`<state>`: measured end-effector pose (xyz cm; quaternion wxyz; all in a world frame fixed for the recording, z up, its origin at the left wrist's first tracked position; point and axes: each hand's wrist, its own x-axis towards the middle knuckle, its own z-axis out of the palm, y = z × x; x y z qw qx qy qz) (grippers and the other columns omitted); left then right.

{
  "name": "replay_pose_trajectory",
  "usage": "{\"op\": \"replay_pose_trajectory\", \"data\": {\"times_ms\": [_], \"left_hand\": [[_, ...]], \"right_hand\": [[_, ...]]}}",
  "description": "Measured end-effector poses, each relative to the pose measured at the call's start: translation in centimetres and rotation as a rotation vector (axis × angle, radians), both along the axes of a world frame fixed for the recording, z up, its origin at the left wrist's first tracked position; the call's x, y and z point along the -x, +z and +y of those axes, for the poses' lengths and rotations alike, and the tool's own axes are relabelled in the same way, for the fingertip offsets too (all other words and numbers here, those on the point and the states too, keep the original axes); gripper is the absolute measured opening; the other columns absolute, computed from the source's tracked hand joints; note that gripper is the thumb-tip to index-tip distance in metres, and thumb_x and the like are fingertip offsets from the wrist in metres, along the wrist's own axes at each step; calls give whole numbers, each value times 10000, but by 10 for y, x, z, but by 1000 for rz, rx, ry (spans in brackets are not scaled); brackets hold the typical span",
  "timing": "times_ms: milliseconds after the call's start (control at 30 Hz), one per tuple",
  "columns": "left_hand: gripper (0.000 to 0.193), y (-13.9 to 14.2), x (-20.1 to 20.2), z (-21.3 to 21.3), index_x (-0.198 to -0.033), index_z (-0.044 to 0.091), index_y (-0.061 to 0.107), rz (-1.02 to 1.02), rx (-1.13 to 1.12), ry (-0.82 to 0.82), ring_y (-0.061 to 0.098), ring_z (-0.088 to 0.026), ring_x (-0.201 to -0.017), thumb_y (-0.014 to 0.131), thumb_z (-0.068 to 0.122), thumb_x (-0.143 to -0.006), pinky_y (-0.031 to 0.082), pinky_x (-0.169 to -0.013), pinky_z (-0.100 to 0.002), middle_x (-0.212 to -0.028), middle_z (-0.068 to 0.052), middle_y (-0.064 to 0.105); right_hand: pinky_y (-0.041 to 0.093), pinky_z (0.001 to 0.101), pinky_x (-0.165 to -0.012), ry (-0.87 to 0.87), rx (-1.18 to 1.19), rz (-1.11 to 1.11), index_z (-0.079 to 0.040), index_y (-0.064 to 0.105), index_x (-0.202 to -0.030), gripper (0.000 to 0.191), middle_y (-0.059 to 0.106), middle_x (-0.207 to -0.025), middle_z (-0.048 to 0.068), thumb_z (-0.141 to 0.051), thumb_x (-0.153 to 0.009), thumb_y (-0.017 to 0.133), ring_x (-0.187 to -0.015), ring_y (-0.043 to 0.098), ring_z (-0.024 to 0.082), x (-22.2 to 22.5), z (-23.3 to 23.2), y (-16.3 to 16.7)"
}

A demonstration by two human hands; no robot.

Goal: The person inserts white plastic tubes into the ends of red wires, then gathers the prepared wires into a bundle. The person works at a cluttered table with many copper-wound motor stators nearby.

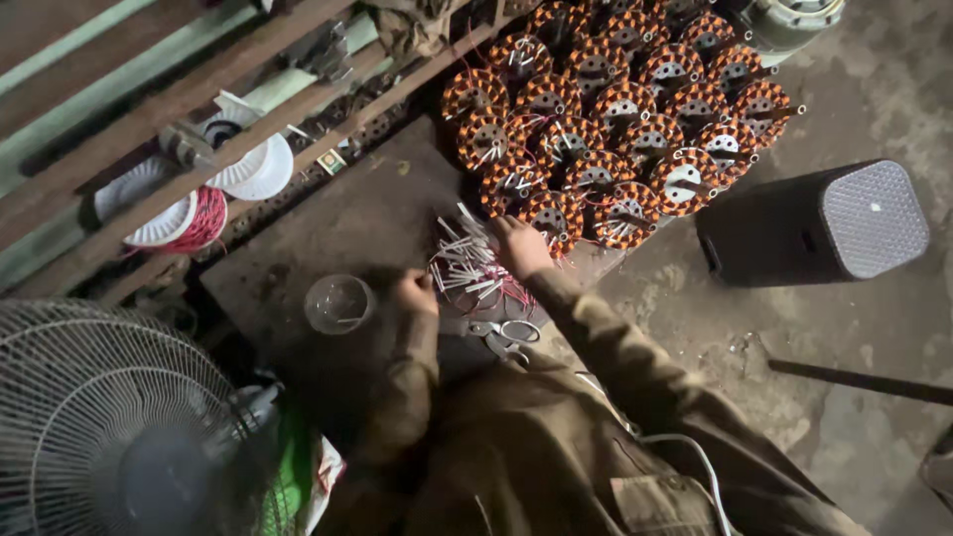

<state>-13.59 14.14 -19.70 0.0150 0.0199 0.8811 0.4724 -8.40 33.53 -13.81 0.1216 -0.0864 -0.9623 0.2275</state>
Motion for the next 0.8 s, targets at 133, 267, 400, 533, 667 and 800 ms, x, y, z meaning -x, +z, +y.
{"op": "replay_pose_trajectory", "data": {"times_ms": [133,267,400,533,667,800], "left_hand": [[161,-10,-18,-12,-1034,24,696,-440,-662,124,610,-146,-628,781,89,-914,499,-546,-299,-829,-90,690],[214,-18,-37,-15,-1086,17,697,-453,-876,44,654,-129,-675,783,80,-900,539,-576,-263,-879,-55,716],[193,-11,-67,-10,-1122,-21,728,-431,-905,-60,678,-110,-848,769,45,-946,569,-720,-250,-997,-43,748],[195,9,-97,-10,-1108,22,713,-410,-864,-211,677,-131,-822,695,36,-914,573,-705,-284,-974,-36,730],[186,23,-125,-12,-1040,32,727,-83,-512,-368,709,-130,-828,748,37,-855,575,-757,-290,-915,-35,738],[148,14,-140,-7,-1033,51,743,-160,-521,-640,695,-128,-808,740,72,-887,557,-735,-293,-892,-30,743]], "right_hand": [[544,332,-762,-271,778,143,-3,702,-1096,186,724,-972,92,-82,-932,740,-872,660,209,-29,-17,1],[579,297,-728,-399,1515,78,-24,682,-1029,203,706,-868,-3,-158,-884,731,-781,672,118,-57,-38,-4],[499,260,-662,-289,1389,44,3,708,-978,243,674,-827,6,-239,-981,728,-740,605,81,-76,-67,-9],[384,258,-570,-457,1337,41,-35,737,-953,186,639,-774,-10,-222,-952,733,-662,516,70,-94,-89,-8],[410,272,-564,-462,1421,178,-22,685,-856,234,622,-736,15,-212,-980,742,-634,543,96,-130,-103,-3],[422,239,-650,-565,1344,349,-41,687,-926,193,649,-827,-1,-218,-1001,707,-735,553,63,-166,-101,3]]}}
